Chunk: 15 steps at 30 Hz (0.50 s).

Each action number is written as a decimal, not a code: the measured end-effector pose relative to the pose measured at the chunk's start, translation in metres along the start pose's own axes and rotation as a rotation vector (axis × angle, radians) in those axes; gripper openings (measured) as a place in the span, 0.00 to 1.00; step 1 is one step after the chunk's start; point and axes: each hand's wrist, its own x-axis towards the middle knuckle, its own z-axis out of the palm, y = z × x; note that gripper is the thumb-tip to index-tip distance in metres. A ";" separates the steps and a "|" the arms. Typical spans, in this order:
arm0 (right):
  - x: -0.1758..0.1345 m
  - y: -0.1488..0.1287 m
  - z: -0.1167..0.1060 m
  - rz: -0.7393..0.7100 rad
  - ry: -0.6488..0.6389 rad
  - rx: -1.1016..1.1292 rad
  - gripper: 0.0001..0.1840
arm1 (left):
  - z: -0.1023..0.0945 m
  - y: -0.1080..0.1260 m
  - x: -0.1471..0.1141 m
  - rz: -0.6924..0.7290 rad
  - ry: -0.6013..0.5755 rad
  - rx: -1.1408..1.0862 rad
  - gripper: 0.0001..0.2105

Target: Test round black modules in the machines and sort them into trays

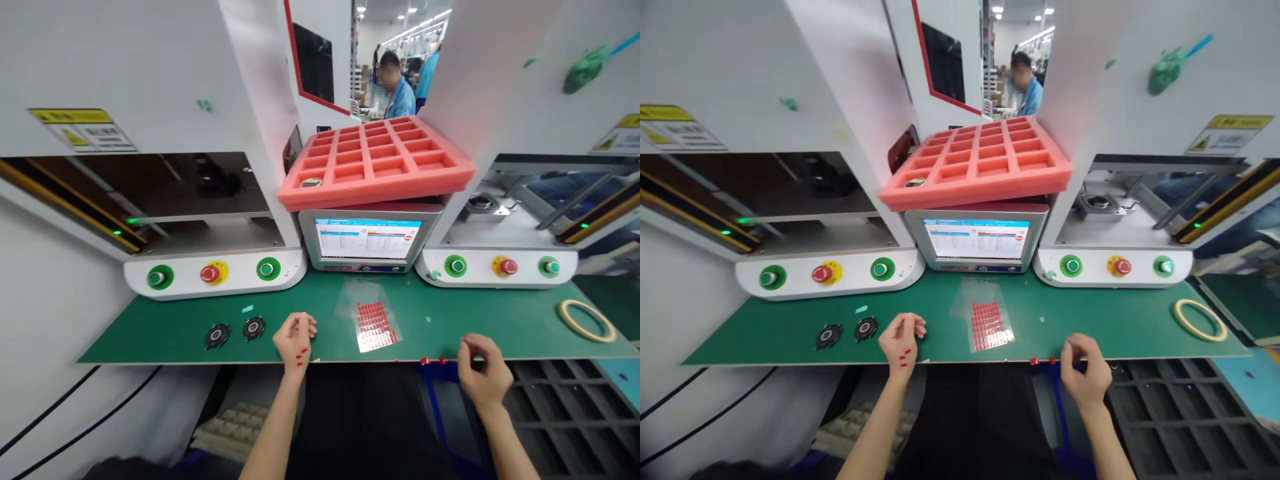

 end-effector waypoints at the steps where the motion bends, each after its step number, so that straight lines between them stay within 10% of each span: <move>1: 0.009 0.008 0.005 0.061 -0.018 0.016 0.06 | -0.001 -0.001 0.003 -0.045 0.020 -0.037 0.16; 8: 0.025 0.029 0.028 0.406 -0.049 0.130 0.17 | -0.005 -0.004 0.017 -0.249 0.095 -0.218 0.15; 15: 0.040 0.017 0.021 0.434 -0.069 0.095 0.18 | -0.003 -0.002 0.017 -0.325 0.147 -0.310 0.12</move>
